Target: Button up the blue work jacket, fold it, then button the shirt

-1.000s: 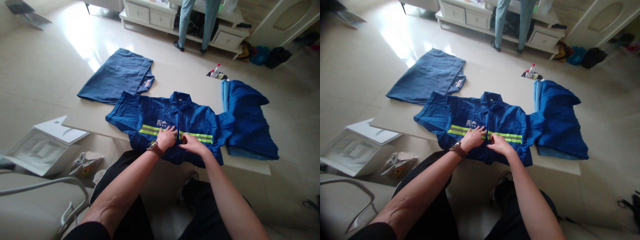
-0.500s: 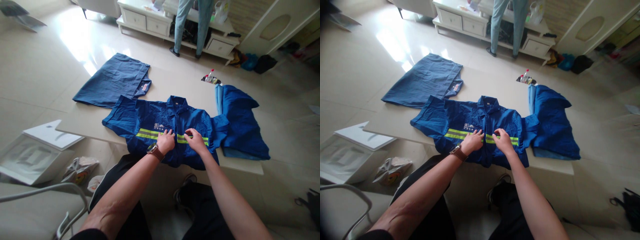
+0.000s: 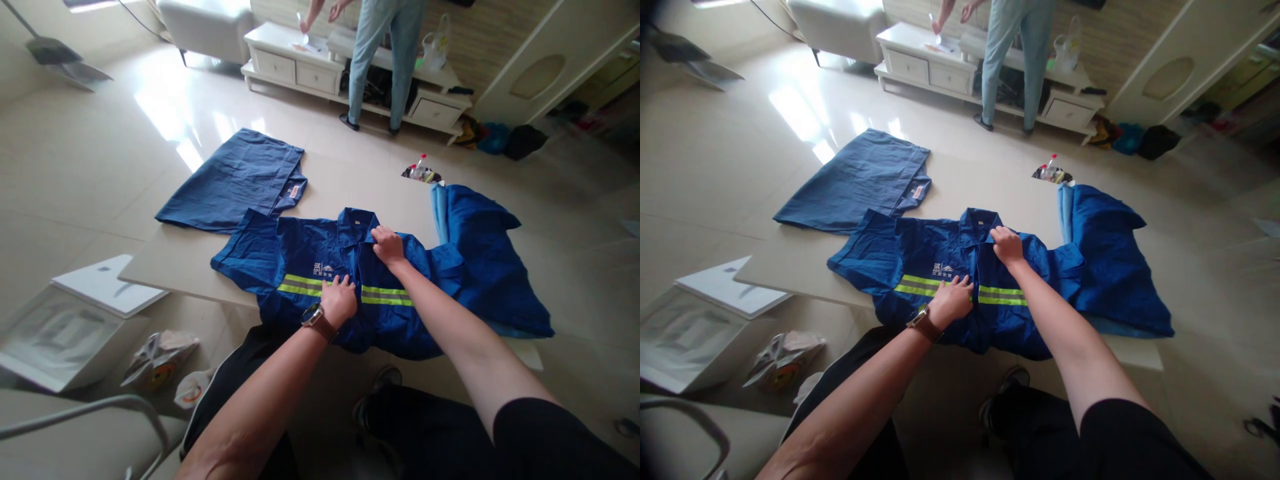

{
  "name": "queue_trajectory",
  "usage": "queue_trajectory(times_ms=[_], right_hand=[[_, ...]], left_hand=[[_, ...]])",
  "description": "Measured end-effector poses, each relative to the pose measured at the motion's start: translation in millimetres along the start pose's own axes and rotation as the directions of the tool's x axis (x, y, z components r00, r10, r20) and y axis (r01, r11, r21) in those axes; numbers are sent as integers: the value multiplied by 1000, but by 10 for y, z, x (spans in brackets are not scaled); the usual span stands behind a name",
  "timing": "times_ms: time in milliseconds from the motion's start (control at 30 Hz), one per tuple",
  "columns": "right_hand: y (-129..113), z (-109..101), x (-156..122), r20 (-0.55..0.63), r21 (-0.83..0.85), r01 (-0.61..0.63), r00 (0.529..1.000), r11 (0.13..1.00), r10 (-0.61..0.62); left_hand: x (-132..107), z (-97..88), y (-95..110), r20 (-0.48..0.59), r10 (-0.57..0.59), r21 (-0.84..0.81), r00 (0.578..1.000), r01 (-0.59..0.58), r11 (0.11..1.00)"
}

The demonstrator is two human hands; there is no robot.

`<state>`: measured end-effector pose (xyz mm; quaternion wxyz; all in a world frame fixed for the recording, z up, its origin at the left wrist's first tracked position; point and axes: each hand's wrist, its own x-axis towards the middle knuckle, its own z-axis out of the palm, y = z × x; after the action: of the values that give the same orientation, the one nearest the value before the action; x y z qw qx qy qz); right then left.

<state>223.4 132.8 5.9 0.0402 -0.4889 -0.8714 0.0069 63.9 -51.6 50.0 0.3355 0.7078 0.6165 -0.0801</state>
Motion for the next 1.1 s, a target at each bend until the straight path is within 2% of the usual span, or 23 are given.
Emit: queue_trajectory(times_ms=[100, 200, 300, 367, 433, 567, 667, 833, 900, 933, 967, 1033, 1100], right_hand=[[78, 82, -199, 59, 6, 72, 996, 997, -72], [158, 109, -278, 83, 170, 173, 979, 970, -189], [217, 66, -215, 6, 304, 100, 994, 947, -106], [231, 15, -105, 5, 315, 82, 996, 946, -89], [221, -32, 41, 89, 298, 135, 982, 945, -168], [174, -87, 376, 350, 264, 199, 892, 944, -286], [177, -143, 628, 398, 234, 202, 873, 951, -283], [275, -434, 1187, 272, 120, 104, 953, 987, -133], [310, -588, 1463, 151, 62, -13, 989, 998, 3], [320, -653, 1591, 55, 41, -119, 992, 992, 116], [322, -703, 1699, 0, 34, -180, 984, 983, 180], [302, -749, 1820, -44, 42, -241, 969, 970, 243], [255, -725, 1769, -20, 69, -182, 983, 981, 184]], left_hand=[[-9, 2, 2, -6, -8, -7, 1000, 8, 1000], [-21, -12, 29, -5, -17, -8, 1000, 17, 1000], [-29, -26, 61, 11, -22, -8, 1000, 22, 1000], [-33, -27, 80, 8, -28, -5, 1000, 28, 1000], [-39, -21, 95, -2, -38, 1, 999, 38, 999], [-50, -14, 100, -14, -47, 7, 999, 47, 999], [-65, -41, 77, -39, -58, 17, 998, 59, 998], [-109, -129, 25, -176, -61, 18, 982, 66, 998], [-117, -144, 12, -260, -75, 17, 963, 82, 996], [-118, -145, 7, -293, -84, 16, 952, 93, 996], [-116, -141, 2, -316, -95, 14, 944, 104, 994], [-113, -125, -9, -310, -114, 8, 944, 122, 992], [-112, -108, -27, -246, -138, -4, 959, 142, 990]])
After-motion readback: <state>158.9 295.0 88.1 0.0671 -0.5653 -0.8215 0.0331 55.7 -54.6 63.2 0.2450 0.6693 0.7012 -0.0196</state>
